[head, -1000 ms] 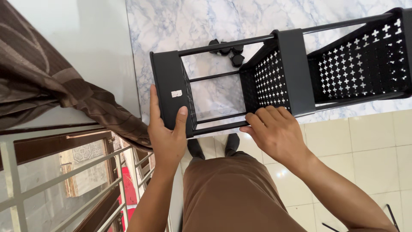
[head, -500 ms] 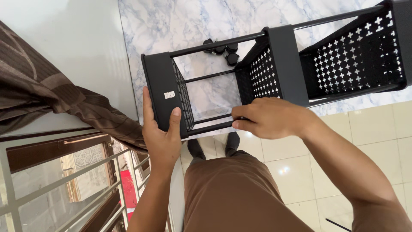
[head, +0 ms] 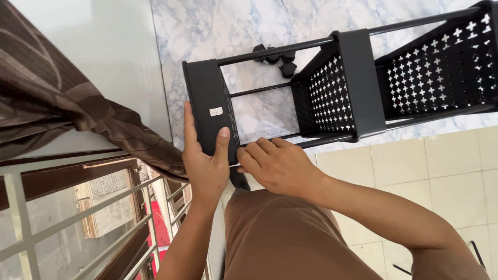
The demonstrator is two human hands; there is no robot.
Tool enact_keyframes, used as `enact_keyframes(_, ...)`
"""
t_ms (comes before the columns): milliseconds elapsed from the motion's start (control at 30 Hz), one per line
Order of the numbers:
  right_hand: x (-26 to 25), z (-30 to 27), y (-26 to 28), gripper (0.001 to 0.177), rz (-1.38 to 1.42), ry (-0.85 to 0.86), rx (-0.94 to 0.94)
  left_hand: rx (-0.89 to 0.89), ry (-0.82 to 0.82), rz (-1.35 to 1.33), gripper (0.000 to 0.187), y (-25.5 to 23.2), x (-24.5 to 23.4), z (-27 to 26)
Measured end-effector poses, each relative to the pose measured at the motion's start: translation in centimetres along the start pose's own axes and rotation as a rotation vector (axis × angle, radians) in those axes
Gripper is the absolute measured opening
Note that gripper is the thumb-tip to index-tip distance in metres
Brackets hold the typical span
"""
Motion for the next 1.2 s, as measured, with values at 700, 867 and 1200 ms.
enact_keyframes(700,-2.9,-2.3,-3.0,0.031,0.007,0.012,0.081,-0.024,0.013,-0.003,0.075,0.1,-0.1,0.2)
enact_keyframes(867,-2.1,-3.0,-4.7,0.03,0.121,0.144,0.239,-0.009,0.011,-0.018,0.073,-0.2,0.0,0.2)
enact_keyframes(1200,1.7,-3.5,-8.1,0.038,0.638,0.692,0.516,0.007,0.007,0.032,0.073,-0.2,0.1,-0.1)
Point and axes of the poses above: each hand's wrist, its own z-axis towards the middle knuckle, its own x-axis out of the palm, y = z × x, the point moved 7 cm from there along z, towards the middle knuckle, and after that the axes turned 6 degrees about -x, right-handed, at the moved point
